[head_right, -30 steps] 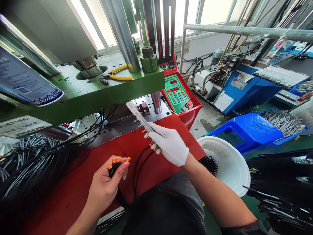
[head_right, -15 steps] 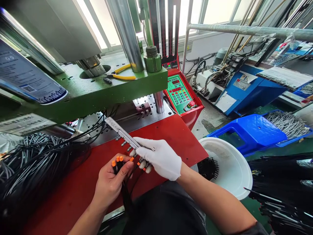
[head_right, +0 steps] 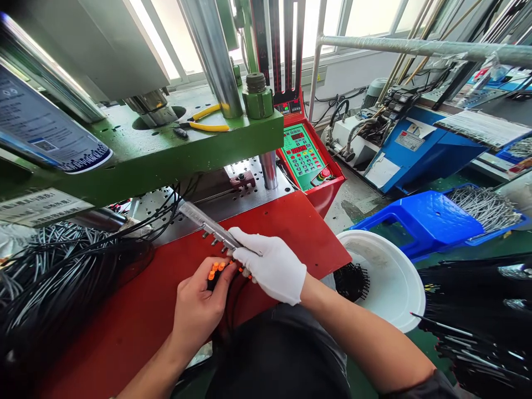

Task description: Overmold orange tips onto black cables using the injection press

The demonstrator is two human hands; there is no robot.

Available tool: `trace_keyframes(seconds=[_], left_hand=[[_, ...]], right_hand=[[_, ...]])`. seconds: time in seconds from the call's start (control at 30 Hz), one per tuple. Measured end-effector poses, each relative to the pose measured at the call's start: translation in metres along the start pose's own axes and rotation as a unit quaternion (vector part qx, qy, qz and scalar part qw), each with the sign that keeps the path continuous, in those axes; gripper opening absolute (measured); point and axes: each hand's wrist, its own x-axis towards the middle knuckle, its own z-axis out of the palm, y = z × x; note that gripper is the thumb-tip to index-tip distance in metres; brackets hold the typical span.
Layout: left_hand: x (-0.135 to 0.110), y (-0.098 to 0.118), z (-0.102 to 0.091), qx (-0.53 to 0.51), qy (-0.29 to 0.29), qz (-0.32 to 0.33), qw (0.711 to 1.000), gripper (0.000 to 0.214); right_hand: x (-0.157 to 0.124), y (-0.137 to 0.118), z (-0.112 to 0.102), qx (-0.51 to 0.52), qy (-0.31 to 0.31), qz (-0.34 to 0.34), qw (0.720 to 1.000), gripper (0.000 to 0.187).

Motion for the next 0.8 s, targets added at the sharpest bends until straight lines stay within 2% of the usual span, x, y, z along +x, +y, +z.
trace_keyframes(seconds=[0.1, 0.3, 0.4, 0.5, 0.57, 0.67, 0.8], left_hand=[[0.002, 0.000, 0.000, -0.015, -0.030, 0.004, 0.999, 0.013], [0.010, -0.012, -0.010, -0.129, -0.059, -0.107, 0.984, 0.025], [0.014, -0.018, -0.012, -0.245, -0.108, -0.144, 0.953, 0.026], [0.014, -0.021, -0.011, -0.344, -0.138, -0.166, 0.914, 0.025], [0.011, -0.021, -0.010, -0.376, -0.148, -0.168, 0.899, 0.023], [0.008, -0.019, -0.011, -0.369, -0.147, -0.162, 0.903, 0.022], [0.006, -0.018, -0.015, -0.306, -0.135, -0.144, 0.931, 0.022]], right_hand=[[-0.001, -0.005, -0.005, 0.009, -0.012, 0.010, 1.000, 0.046], [-0.001, -0.008, -0.015, -0.056, -0.026, 0.045, 0.997, 0.033], [-0.003, -0.006, -0.015, -0.074, -0.037, 0.025, 0.996, 0.024], [-0.004, -0.008, -0.013, -0.084, -0.053, -0.007, 0.995, 0.024], [-0.004, -0.011, -0.011, -0.083, -0.056, -0.010, 0.995, 0.027], [-0.003, -0.015, -0.009, -0.079, -0.060, -0.012, 0.995, 0.031], [-0.002, -0.018, -0.008, -0.094, -0.056, -0.032, 0.993, 0.027]])
